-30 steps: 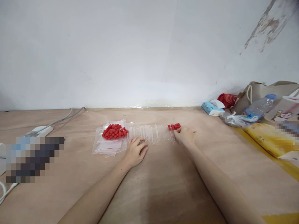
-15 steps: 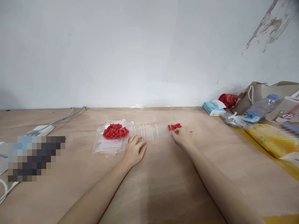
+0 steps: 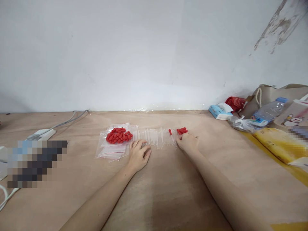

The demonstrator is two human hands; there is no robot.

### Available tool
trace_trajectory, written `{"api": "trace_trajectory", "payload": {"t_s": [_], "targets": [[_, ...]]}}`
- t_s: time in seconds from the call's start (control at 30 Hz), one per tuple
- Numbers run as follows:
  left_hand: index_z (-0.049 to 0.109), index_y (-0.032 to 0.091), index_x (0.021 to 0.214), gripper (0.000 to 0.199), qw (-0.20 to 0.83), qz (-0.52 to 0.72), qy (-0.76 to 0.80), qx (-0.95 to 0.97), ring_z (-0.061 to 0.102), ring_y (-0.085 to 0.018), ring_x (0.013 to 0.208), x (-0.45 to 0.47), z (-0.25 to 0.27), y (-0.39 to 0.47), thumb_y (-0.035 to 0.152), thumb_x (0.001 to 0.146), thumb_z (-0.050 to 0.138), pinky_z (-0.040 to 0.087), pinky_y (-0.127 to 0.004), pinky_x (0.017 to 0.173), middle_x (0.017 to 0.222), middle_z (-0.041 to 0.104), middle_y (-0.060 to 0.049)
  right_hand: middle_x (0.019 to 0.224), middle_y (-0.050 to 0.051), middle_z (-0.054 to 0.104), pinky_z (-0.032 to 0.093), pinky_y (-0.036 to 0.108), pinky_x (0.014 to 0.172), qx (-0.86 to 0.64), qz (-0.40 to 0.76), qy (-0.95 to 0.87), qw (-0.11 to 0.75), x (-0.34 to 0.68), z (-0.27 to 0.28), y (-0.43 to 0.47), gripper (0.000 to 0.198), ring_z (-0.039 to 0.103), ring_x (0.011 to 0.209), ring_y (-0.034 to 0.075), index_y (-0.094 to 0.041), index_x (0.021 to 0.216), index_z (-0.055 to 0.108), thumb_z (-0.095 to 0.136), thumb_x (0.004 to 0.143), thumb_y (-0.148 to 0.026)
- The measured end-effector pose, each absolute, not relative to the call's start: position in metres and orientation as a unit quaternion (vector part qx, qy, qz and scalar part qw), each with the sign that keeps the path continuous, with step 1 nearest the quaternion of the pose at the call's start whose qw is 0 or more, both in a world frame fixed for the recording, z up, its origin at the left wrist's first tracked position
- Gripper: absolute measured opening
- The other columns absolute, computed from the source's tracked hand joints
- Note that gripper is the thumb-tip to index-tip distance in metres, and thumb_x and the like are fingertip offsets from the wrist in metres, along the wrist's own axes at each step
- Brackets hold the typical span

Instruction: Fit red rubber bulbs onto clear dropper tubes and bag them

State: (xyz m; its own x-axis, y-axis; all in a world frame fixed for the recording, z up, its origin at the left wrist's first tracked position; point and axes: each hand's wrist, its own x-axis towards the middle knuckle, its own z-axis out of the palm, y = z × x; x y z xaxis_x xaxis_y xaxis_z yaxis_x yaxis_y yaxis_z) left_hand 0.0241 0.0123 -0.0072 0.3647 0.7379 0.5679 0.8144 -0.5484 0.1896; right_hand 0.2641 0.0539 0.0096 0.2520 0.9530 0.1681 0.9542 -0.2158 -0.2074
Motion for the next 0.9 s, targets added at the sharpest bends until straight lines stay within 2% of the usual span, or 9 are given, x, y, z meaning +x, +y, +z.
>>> {"api": "trace_trajectory", "payload": {"t_s": [0.17, 0.27, 0.37, 0.5, 0.67, 0.8, 0.9], "targets": [[0.064, 0.023, 0.085, 0.014, 0.063, -0.308, -0.472, -0.823, 0.047, -0.024, 0.099, 0.024, -0.007, 0.013, 0.025, 0.079, 0.051, 0.030, -0.045, 0.087, 0.101, 0.056, -0.007, 0.083, 0.017, 0.063, 0.032, 0.041, 0.075, -0.783, 0.008, -0.602, 0.155, 0.262, 0.007, 0.054, 0.024, 0.055, 0.088, 0.031, -0.012, 0.070, 0.063, 0.045, 0.073, -0.028], [0.063, 0.024, 0.086, 0.014, 0.066, -0.308, -0.475, -0.822, 0.047, -0.024, 0.099, 0.024, -0.007, 0.012, 0.025, 0.078, 0.051, 0.030, -0.045, 0.086, 0.101, 0.056, -0.006, 0.085, 0.015, 0.063, 0.032, 0.040, 0.075, -0.781, 0.018, -0.597, 0.182, 0.264, 0.012, 0.054, 0.026, 0.055, 0.087, 0.028, -0.013, 0.075, 0.061, 0.040, 0.077, -0.029], [0.062, 0.022, 0.079, 0.011, 0.077, -0.318, -0.495, -0.805, 0.048, -0.025, 0.094, 0.025, -0.007, 0.011, 0.026, 0.078, 0.052, 0.032, -0.043, 0.080, 0.097, 0.058, -0.006, 0.088, 0.012, 0.062, 0.031, 0.037, 0.079, -0.771, 0.022, -0.600, 0.212, 0.264, 0.016, 0.052, 0.028, 0.055, 0.088, 0.024, -0.014, 0.084, 0.057, 0.034, 0.082, -0.029], [0.057, 0.020, 0.068, 0.013, 0.115, -0.340, -0.541, -0.761, 0.048, -0.025, 0.085, 0.020, -0.002, 0.012, 0.029, 0.077, 0.053, 0.032, -0.041, 0.074, 0.090, 0.058, -0.006, 0.087, 0.009, 0.062, 0.029, 0.032, 0.082, -0.682, 0.017, -0.671, 0.292, 0.261, 0.012, 0.039, 0.026, 0.055, 0.082, 0.019, -0.015, 0.093, 0.051, 0.031, 0.086, -0.029], [0.060, 0.021, 0.081, 0.013, 0.178, -0.355, -0.591, -0.703, 0.046, -0.028, 0.088, -0.005, 0.007, 0.026, 0.031, 0.076, 0.053, 0.029, -0.043, 0.075, 0.090, 0.058, -0.008, 0.092, 0.010, 0.063, 0.030, 0.031, 0.081, -0.552, -0.020, -0.767, 0.327, 0.257, -0.006, 0.014, 0.032, 0.054, 0.086, 0.019, -0.013, 0.113, 0.048, 0.031, 0.088, -0.025], [0.063, 0.020, 0.091, 0.023, 0.214, -0.332, -0.631, -0.668, 0.045, -0.029, 0.092, -0.024, 0.010, 0.038, 0.033, 0.076, 0.052, 0.026, -0.043, 0.078, 0.097, 0.057, -0.009, 0.087, 0.008, 0.063, 0.029, 0.031, 0.080, -0.507, -0.063, -0.785, 0.350, 0.256, -0.014, 0.005, 0.028, 0.055, 0.079, 0.016, -0.017, 0.104, 0.057, 0.034, 0.089, -0.024], [0.065, 0.019, 0.092, 0.024, 0.218, -0.306, -0.641, -0.670, 0.044, -0.028, 0.094, -0.028, 0.010, 0.044, 0.031, 0.077, 0.051, 0.025, -0.042, 0.080, 0.097, 0.058, -0.010, 0.080, 0.006, 0.063, 0.029, 0.032, 0.080, -0.477, -0.079, -0.792, 0.373, 0.254, -0.017, 0.004, 0.024, 0.055, 0.074, 0.015, -0.017, 0.098, 0.059, 0.038, 0.088, -0.021]]}}
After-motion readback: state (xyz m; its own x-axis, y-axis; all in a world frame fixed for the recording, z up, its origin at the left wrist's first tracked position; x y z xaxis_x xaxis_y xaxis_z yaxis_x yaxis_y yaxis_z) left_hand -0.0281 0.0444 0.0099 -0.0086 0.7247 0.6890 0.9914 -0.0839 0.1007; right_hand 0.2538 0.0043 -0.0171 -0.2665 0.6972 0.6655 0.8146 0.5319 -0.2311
